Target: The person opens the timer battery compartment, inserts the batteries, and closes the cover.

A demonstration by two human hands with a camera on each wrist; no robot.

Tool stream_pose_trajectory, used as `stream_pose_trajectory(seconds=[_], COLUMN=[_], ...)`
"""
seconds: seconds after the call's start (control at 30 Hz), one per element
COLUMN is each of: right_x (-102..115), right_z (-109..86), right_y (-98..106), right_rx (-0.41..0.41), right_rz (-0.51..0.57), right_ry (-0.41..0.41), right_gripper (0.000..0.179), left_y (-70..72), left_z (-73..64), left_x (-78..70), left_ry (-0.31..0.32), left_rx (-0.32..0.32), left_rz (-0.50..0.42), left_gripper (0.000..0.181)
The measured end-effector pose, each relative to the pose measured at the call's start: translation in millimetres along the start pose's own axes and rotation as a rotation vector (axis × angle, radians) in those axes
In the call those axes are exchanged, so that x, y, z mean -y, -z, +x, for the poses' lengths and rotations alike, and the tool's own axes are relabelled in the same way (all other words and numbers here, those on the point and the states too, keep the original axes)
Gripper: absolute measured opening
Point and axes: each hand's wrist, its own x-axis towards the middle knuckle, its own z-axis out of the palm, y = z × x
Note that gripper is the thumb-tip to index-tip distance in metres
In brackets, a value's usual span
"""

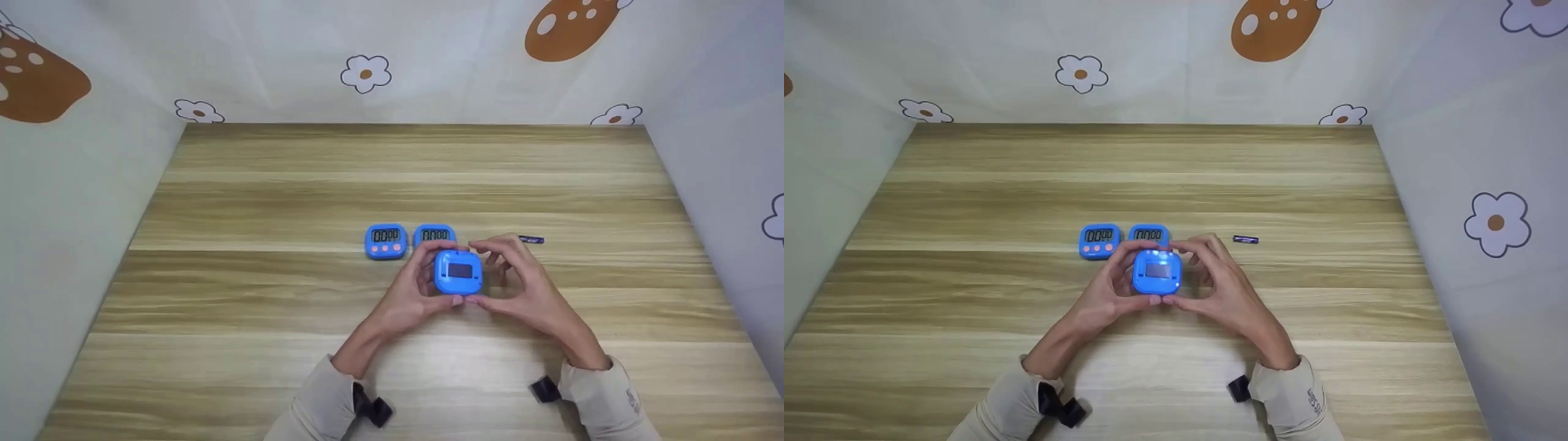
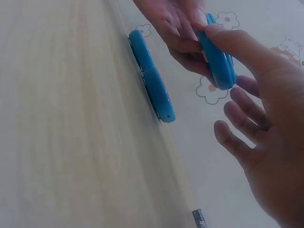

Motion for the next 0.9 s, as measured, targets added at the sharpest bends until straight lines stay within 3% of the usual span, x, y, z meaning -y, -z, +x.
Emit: stream_pose_trajectory(seconds=[0.2,0.67,0.8,0.9], right_x=[-2.2,-1.7,-1.5,-2.1], right_z=[0.6,0.7,0.4,-0.4], right_y=[1.6,2.1,5.2,7.8], right_rx=[0.027,0.019,-0.016,-0.066], right_rz=[-0.004,0.001,-0.012,0.012], right_ry=[0.008,0.013,-0.013,-0.058], right_gripper=[0.065,0.064,0.062,0.056], left_y=[2.1,0.5,4.9,8.4], left_z=[-0.4,-1.2,-0.8,-0.9], left_x=[1.1,-3.0,-0.3,-2.3], left_ry=[0.041,0.037,0.031,0.043], left_rx=[-0.012,-0.021,-0.017,-0.040], left_rz=[0.007,-0.011,-0.042,-0.095], left_gripper=[0.070,0.071,0.070,0.059])
